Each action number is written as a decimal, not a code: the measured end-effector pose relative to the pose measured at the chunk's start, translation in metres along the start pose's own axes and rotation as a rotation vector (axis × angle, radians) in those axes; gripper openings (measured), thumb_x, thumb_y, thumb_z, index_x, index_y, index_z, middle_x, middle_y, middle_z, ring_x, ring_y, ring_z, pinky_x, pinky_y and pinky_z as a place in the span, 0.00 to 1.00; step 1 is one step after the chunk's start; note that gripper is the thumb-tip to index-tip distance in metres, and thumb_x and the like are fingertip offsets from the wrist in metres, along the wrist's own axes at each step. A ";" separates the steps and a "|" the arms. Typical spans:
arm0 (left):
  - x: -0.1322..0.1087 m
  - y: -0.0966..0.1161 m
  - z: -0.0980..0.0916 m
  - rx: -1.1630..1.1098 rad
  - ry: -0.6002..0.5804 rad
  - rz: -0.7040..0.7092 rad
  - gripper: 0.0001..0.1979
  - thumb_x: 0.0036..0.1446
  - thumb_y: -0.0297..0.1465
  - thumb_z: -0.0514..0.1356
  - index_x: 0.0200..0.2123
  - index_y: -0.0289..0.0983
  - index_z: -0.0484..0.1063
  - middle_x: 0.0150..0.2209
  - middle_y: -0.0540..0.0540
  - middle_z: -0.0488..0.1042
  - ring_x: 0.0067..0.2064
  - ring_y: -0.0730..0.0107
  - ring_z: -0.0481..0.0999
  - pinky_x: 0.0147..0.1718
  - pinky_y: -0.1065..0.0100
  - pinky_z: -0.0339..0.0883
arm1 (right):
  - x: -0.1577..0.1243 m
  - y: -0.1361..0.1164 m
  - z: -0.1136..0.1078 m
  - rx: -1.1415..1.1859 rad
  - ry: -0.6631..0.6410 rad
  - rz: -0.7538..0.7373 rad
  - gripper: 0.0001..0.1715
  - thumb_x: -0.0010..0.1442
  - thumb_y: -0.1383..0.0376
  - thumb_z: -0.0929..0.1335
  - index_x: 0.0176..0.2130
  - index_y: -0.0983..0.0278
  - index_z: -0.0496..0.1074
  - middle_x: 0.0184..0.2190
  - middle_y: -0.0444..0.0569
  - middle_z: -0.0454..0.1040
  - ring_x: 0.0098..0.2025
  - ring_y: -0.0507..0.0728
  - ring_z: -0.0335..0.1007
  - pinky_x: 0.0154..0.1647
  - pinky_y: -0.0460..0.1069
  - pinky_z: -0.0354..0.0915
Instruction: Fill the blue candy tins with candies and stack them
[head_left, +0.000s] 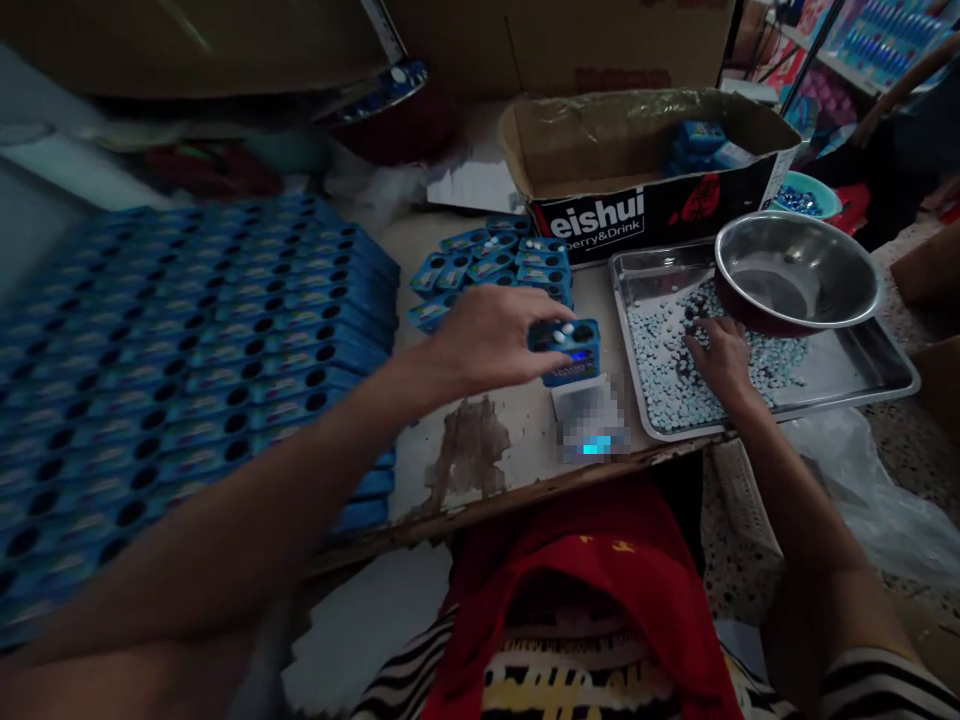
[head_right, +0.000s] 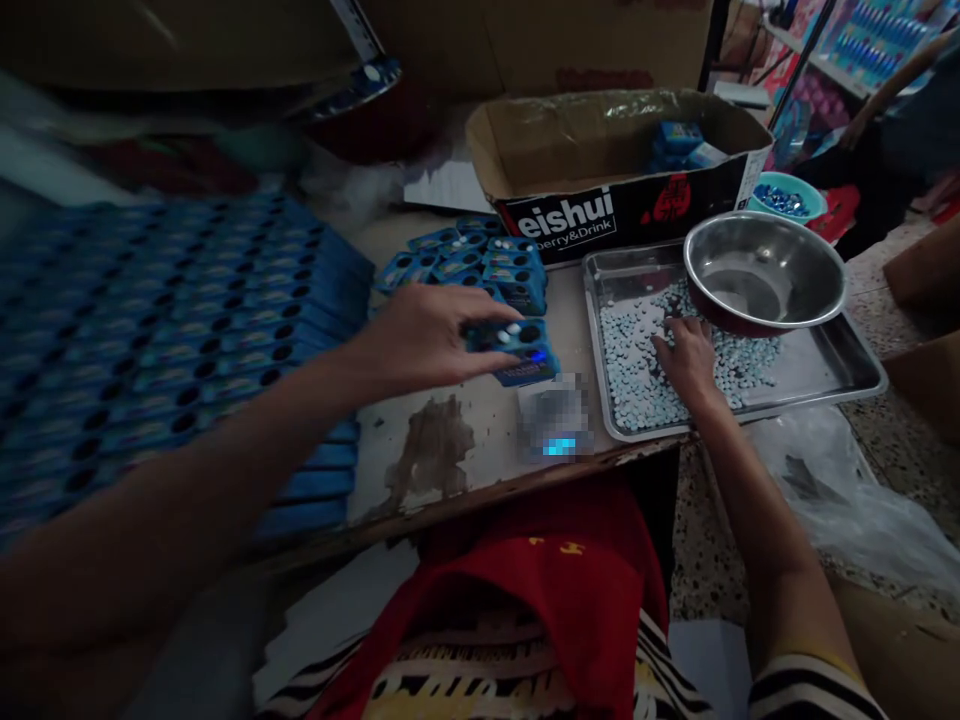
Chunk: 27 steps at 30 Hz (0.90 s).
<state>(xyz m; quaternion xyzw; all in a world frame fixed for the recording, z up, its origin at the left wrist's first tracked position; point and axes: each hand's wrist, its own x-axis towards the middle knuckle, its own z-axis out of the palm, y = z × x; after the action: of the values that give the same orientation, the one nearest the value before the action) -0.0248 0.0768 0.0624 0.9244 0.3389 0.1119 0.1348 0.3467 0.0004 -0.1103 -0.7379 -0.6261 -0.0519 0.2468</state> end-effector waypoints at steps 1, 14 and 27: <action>-0.004 0.006 0.013 -0.012 -0.024 0.009 0.22 0.62 0.36 0.72 0.58 0.39 0.87 0.49 0.42 0.88 0.50 0.53 0.87 0.50 0.60 0.77 | 0.001 -0.001 0.001 0.006 -0.014 -0.009 0.21 0.73 0.56 0.71 0.59 0.63 0.83 0.58 0.64 0.81 0.61 0.75 0.74 0.68 0.68 0.68; -0.055 0.024 0.062 -0.012 -0.034 -0.122 0.38 0.61 0.38 0.77 0.73 0.44 0.75 0.68 0.40 0.80 0.62 0.47 0.84 0.59 0.58 0.79 | -0.015 -0.004 -0.068 -0.099 -0.455 -0.231 0.41 0.67 0.40 0.77 0.68 0.59 0.78 0.62 0.63 0.80 0.63 0.78 0.76 0.64 0.70 0.72; -0.134 -0.027 0.057 -0.198 0.195 -0.415 0.23 0.65 0.40 0.73 0.62 0.43 0.83 0.56 0.43 0.87 0.53 0.52 0.88 0.53 0.58 0.81 | -0.023 -0.026 -0.067 -0.308 -0.632 -0.278 0.29 0.68 0.57 0.73 0.66 0.60 0.77 0.60 0.64 0.75 0.60 0.76 0.74 0.55 0.64 0.73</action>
<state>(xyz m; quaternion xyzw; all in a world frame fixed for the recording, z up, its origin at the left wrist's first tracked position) -0.1239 -0.0012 -0.0153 0.8021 0.5203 0.2030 0.2115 0.3329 -0.0465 -0.0527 -0.6538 -0.7505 0.0516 -0.0817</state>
